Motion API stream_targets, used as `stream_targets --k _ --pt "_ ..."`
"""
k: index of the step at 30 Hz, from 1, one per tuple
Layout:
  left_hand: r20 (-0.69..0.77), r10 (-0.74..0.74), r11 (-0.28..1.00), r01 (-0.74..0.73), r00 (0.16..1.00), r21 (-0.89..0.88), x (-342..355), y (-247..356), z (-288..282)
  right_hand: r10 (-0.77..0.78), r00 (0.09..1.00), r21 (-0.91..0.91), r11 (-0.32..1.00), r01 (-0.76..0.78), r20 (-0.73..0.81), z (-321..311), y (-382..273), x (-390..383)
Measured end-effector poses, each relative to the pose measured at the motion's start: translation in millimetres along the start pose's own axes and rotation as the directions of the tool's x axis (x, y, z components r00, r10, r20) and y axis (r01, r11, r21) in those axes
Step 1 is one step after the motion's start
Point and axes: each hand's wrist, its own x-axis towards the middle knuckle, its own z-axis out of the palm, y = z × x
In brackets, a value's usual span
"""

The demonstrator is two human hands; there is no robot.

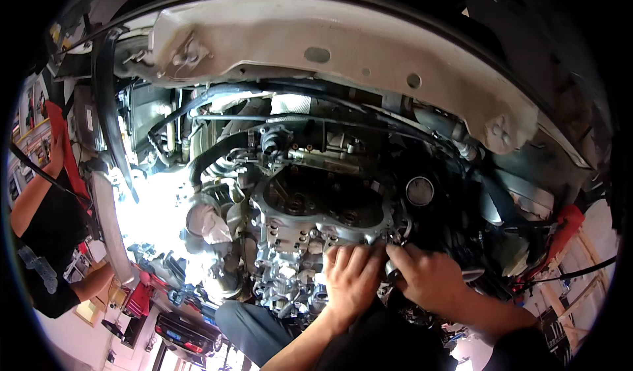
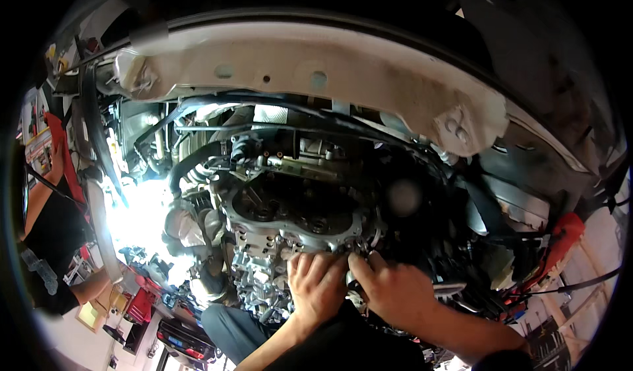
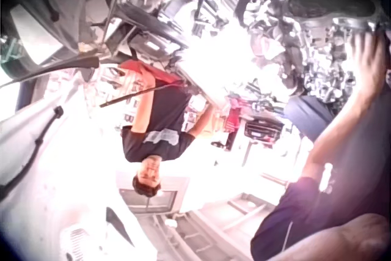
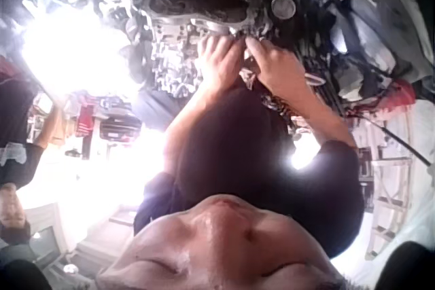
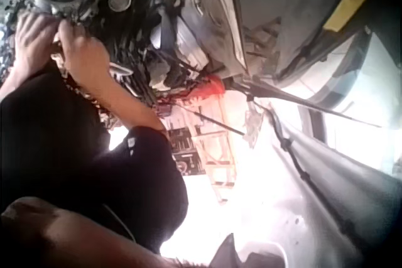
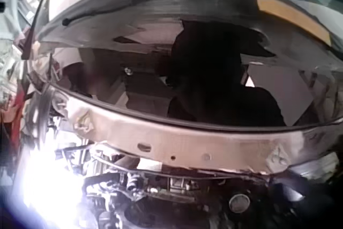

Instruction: The person uses a ratchet and a socket to loosen and remove bolts from the cylinder head of an engine, then lifts a component out of the engine block.

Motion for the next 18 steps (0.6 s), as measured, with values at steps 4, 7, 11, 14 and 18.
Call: stream_targets --k 4,7,11,14,18 --pt "-0.008 -0.303 0.952 0.303 0.953 0.043 -16.2 6.0 -3.3 -0.005 1.000 0.030 1.000 0.006 -0.021 2.5 0.5 0.6" --pt "-0.083 -0.315 0.940 0.300 0.945 -0.161 -20.6 0.9 1.7 -0.008 0.994 0.031 0.999 0.012 -0.112 12.7 -0.8 0.8" --pt "-0.067 -0.331 0.924 0.308 0.941 -0.228 -24.1 0.9 -3.3 -0.008 0.981 -0.018 1.000 0.005 -0.192 16.8 -6.7 -3.5" --pt "-0.053 -0.333 0.914 0.309 0.941 -0.261 -25.1 -0.1 -6.8 -0.012 0.993 -0.163 0.987 -0.008 -0.119 6.6 -17.7 3.9" --pt "-0.055 -0.296 0.918 0.268 0.954 -0.293 -29.3 -3.3 -5.8 -0.128 0.984 -0.261 0.961 0.092 -0.125 -6.4 -20.3 7.1"
